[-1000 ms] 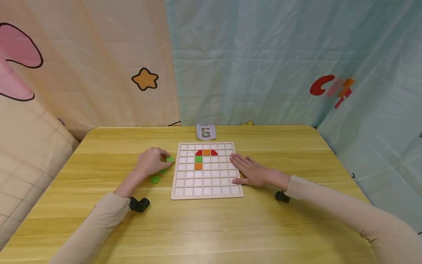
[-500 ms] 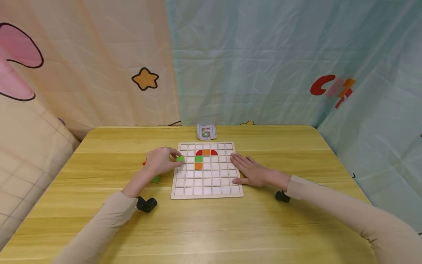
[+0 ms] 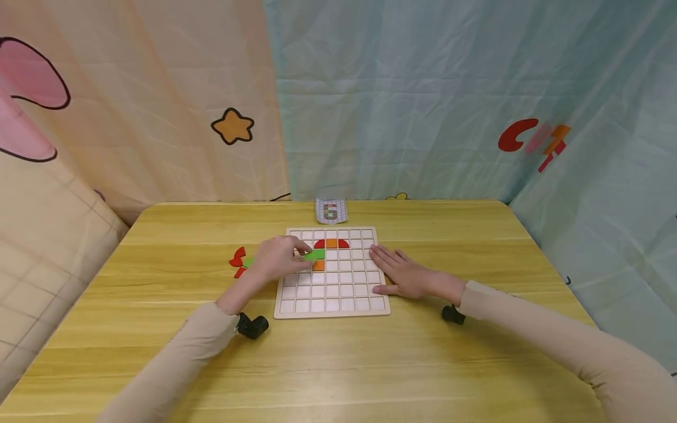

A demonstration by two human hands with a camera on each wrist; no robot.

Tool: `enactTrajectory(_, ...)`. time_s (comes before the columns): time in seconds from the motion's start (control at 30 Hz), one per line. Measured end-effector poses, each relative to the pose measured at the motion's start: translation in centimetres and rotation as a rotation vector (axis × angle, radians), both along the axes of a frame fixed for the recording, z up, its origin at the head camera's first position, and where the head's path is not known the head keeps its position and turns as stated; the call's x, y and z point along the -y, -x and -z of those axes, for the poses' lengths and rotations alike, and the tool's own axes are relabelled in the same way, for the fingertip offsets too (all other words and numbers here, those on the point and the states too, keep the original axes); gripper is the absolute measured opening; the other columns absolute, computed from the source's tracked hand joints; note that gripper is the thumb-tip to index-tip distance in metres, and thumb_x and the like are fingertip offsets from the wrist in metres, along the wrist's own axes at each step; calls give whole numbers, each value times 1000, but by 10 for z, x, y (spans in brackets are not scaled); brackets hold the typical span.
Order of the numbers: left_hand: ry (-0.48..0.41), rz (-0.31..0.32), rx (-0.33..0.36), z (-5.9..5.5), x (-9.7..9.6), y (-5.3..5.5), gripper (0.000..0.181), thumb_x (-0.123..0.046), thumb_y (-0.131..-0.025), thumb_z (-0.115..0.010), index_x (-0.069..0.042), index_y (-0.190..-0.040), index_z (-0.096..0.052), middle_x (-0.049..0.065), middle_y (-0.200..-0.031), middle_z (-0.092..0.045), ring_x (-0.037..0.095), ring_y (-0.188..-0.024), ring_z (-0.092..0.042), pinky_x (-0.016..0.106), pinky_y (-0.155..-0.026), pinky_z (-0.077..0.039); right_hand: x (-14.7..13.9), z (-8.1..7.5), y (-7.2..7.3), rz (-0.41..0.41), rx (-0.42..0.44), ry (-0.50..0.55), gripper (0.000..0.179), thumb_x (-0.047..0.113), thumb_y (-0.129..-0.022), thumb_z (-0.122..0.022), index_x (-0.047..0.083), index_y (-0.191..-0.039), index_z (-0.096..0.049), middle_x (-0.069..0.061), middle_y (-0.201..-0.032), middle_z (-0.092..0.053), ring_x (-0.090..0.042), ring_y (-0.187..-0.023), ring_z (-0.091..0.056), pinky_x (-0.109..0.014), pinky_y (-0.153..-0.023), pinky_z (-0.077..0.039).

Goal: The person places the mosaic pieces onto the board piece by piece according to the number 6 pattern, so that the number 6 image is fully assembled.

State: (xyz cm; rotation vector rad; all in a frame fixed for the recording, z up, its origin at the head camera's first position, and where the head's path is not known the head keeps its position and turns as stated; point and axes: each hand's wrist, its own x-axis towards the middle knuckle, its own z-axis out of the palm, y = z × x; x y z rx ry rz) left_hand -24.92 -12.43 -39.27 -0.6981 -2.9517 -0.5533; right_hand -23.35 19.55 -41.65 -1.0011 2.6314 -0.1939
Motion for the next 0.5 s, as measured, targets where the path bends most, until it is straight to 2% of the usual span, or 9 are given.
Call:
enactTrajectory(0.17, 10, 49, -41, 1, -9, 1, 30, -39, -77, -77, -17, -99, -78, -1, -98, -74, 16, -86, -67, 23, -58, -44, 0, -1, 0, -1, 3, -2, 88, 57, -96, -41, 6, -154, 1, -12, -162, 5, -28, -150, 3, -55, -118, -7)
enactTrajectory(0.33, 11, 98, -33, 3, -17, 2, 31, -39, -78, -77, -17, -100, -78, -2, -98, -74, 13, -83, -63, 23, -59, -44, 0, -1, 0, -3, -1, -13, 88, 59, -96, -39, 6, -155, 1, -12, -162, 5, -28, -150, 3, -54, -119, -7)
enactTrajectory(0.5, -1, 105, -26, 6, -25, 2, 31, -41, -78, -77, -19, -100, -78, -2, -100, -74, 13, -85, -62, 21, -58, -42, 0, 0, 1, 2, -1, -12, 89, 60, -96, -39, 7, -155, 1, -11, -163, 6, -28, -150, 4, -54, -119, -7)
